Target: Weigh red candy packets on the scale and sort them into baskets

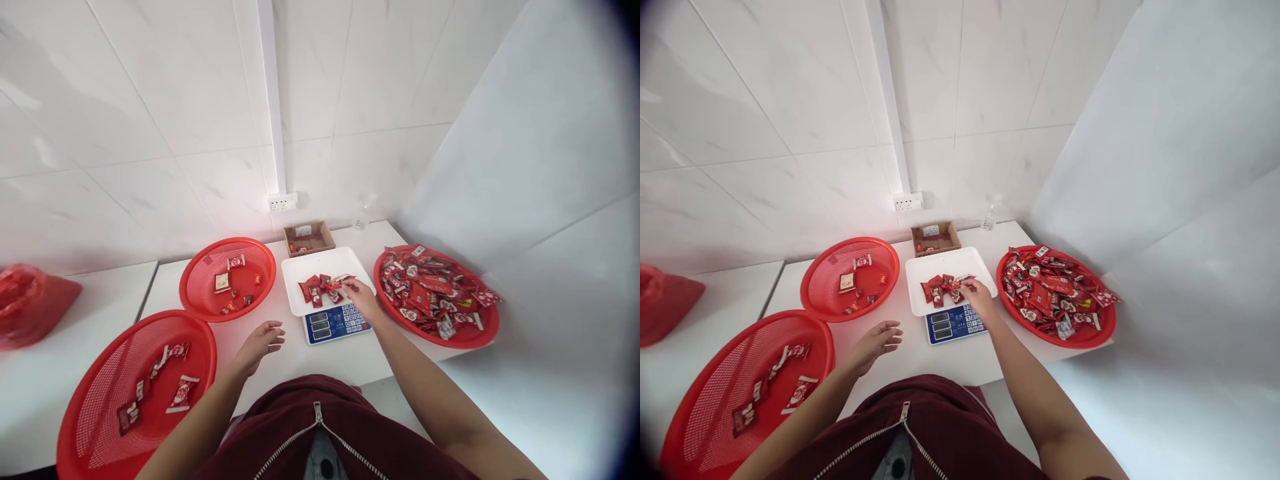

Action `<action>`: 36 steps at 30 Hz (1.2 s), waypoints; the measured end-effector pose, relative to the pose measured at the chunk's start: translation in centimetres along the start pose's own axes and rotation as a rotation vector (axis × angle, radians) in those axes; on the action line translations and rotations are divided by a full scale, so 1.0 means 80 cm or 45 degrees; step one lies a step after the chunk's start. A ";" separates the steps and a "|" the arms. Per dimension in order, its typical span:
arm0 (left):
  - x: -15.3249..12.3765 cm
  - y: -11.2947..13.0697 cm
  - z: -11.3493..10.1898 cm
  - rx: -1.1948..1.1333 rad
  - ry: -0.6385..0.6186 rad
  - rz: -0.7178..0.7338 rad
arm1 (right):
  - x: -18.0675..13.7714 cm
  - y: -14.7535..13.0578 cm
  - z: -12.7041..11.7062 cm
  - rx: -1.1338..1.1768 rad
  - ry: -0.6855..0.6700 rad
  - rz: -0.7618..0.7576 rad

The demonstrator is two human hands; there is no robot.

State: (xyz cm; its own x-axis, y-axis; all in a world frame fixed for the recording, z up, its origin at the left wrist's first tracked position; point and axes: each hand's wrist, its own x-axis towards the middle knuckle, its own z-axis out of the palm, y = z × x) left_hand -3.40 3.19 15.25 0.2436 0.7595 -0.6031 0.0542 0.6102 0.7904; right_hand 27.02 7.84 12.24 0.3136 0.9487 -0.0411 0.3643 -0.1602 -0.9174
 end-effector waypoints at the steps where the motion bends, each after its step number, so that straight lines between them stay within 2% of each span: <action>1: -0.001 -0.002 -0.002 -0.010 0.007 0.002 | -0.001 0.001 0.003 0.018 -0.062 0.067; 4: -0.003 -0.008 -0.010 -0.040 0.029 0.003 | -0.013 0.009 -0.003 -0.019 -0.214 0.200; 6: -0.003 -0.013 -0.014 -0.055 0.045 -0.005 | -0.024 0.016 -0.016 -0.048 -0.232 0.212; 15: 0.002 -0.022 -0.015 0.054 0.039 -0.031 | -0.063 0.046 -0.077 -0.015 0.011 0.351; 21: 0.001 -0.015 -0.003 0.151 -0.007 -0.022 | -0.071 0.052 -0.094 -0.031 0.044 0.367; 27: -0.001 -0.020 -0.003 0.194 -0.023 -0.019 | -0.067 0.064 -0.079 -0.103 -0.012 0.316; 30: 0.000 -0.022 -0.004 0.196 -0.014 -0.022 | -0.057 0.059 -0.060 -0.269 -0.058 0.173; 36: 0.000 -0.019 0.004 0.218 -0.026 -0.019 | -0.025 0.021 -0.007 -0.684 -0.101 -0.220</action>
State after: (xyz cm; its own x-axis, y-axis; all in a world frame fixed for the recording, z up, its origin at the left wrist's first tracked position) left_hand -3.14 2.22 14.07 0.2611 0.7448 -0.6141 0.2219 0.5729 0.7891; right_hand 27.52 5.54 11.03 0.1507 0.9877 0.0428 0.8058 -0.0976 -0.5840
